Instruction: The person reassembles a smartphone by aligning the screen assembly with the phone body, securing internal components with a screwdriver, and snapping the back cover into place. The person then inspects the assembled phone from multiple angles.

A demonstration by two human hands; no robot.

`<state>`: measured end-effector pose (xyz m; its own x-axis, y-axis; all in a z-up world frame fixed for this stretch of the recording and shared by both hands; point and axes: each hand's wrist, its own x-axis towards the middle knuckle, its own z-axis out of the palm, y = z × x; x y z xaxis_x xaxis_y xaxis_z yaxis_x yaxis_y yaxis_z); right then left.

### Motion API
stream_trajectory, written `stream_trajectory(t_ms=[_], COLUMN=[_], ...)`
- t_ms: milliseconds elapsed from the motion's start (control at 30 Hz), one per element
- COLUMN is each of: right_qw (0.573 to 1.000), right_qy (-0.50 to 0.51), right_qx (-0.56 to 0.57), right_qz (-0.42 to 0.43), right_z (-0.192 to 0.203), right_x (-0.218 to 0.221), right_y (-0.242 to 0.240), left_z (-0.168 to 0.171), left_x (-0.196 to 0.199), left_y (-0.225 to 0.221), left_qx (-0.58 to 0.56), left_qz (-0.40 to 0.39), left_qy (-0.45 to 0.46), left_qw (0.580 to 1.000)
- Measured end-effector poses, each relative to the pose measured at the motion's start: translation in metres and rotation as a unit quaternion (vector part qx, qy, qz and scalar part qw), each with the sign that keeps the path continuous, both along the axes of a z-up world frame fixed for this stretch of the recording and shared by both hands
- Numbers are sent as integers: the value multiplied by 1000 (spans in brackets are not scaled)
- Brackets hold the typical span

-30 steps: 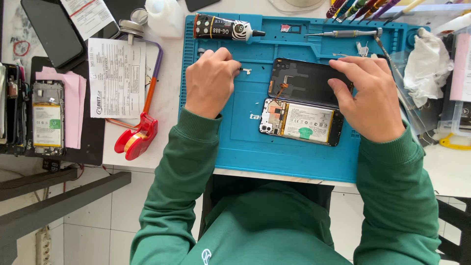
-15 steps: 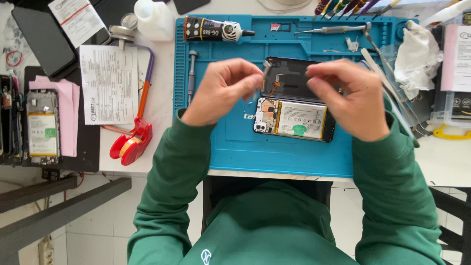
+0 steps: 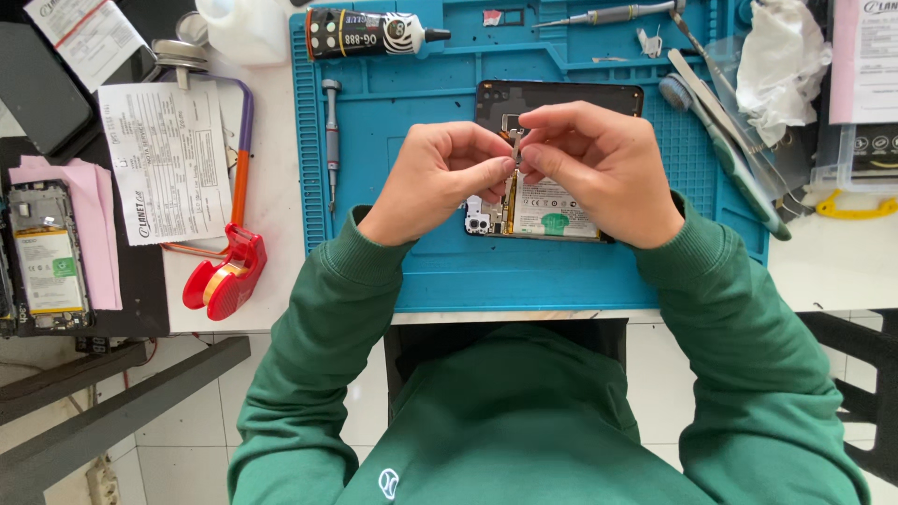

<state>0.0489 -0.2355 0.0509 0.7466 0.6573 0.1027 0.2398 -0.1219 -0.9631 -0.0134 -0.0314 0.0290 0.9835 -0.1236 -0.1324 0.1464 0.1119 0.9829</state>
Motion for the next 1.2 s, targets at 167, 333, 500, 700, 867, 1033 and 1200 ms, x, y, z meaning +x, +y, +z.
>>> stream_trajectory(t_ms=[167, 333, 500, 700, 867, 1033, 1200], right_qw=[999, 994, 983, 967, 960, 948, 936], right_qy=[17, -107, -174, -241, -257, -285, -310], right_qx=[51, 13, 10, -12, -58, -94, -117], right_qz=[-7, 37, 63, 86, 91, 107, 115], right_z=[-14, -16, -18, -35, -57, -58, -63], right_x=[8, 18, 20, 25, 29, 30, 30], right_y=[-4, -12, -12, -11, -9, -5, -3], left_z=[-7, -13, -12, -3, -30, -25, -19], left_x=[-4, -5, -7, -2, 1, 0, -4], left_y=[-2, -3, 1, 28, 31, 21, 20], left_qx=[-52, -66, -41, 159, 319, 421, 451], left_qz=[0, -35, -64, -8, 67, 9, -17], left_qy=[10, 32, 28, -82, -186, -235, -254], left_qw=[999, 997, 997, 984, 927, 876, 855])
